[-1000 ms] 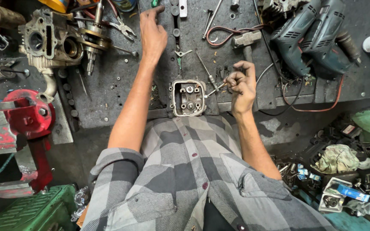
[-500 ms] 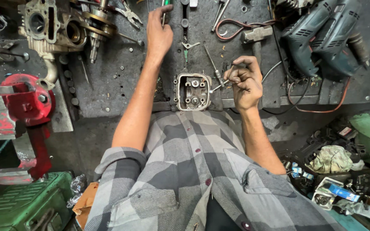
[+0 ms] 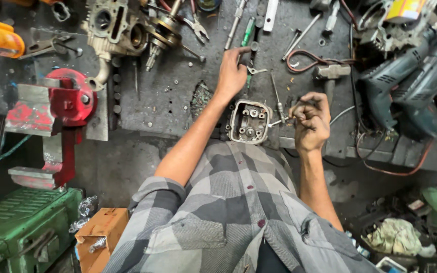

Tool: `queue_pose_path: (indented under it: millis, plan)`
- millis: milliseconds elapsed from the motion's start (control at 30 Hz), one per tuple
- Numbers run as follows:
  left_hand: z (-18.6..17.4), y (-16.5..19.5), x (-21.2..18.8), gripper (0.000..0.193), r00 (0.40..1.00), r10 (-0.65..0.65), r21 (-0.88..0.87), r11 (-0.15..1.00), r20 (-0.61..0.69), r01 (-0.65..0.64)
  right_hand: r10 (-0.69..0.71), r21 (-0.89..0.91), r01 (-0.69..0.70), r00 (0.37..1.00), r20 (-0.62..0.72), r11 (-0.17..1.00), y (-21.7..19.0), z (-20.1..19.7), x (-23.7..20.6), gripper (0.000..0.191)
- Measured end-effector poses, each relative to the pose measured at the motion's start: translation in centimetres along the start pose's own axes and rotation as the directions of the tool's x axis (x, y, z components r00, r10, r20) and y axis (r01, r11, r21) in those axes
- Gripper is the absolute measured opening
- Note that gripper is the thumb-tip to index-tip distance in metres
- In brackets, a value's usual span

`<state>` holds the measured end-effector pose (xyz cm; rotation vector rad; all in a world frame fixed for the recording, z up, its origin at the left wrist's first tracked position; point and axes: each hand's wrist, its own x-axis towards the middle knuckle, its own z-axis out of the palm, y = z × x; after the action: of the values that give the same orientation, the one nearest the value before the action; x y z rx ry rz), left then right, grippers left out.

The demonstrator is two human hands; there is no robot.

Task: The person works at a cluttered repair workbench on a small engine cylinder head. They hold the head and drive a punch with a hammer to knock out components, reposition the part repeatedly, wipe it with a rag, and use a screwdriver on fasteners while handling other engine parts on the bench.

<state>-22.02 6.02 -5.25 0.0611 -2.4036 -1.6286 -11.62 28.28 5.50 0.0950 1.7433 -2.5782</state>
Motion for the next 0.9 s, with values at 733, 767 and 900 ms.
queue_pose_path:
  millis: [733, 767, 900]
  plan:
    - [-1.0, 1.5, 2.8, 0.051, 1.0, 0.028, 0.08, 0.996, -0.008, -0.027, 0.025, -0.01, -0.025, 1.0, 0.016, 1.0, -0.2, 1.0, 0.6, 0.043]
    - [-1.0, 1.8, 3.2, 0.052, 0.998, 0.055, 0.081, 0.995, -0.035, -0.052, 0.018, -0.026, -0.017, 1.0, 0.019, 1.0, -0.3, 0.9, 0.5, 0.042]
    - [-1.7, 3.4, 3.5, 0.033, 0.999, 0.052, 0.146, 0.988, -0.014, -0.049, 0.069, -0.013, -0.07, 0.997, -0.031, 0.997, -0.5, 0.1, 0.2, 0.044]
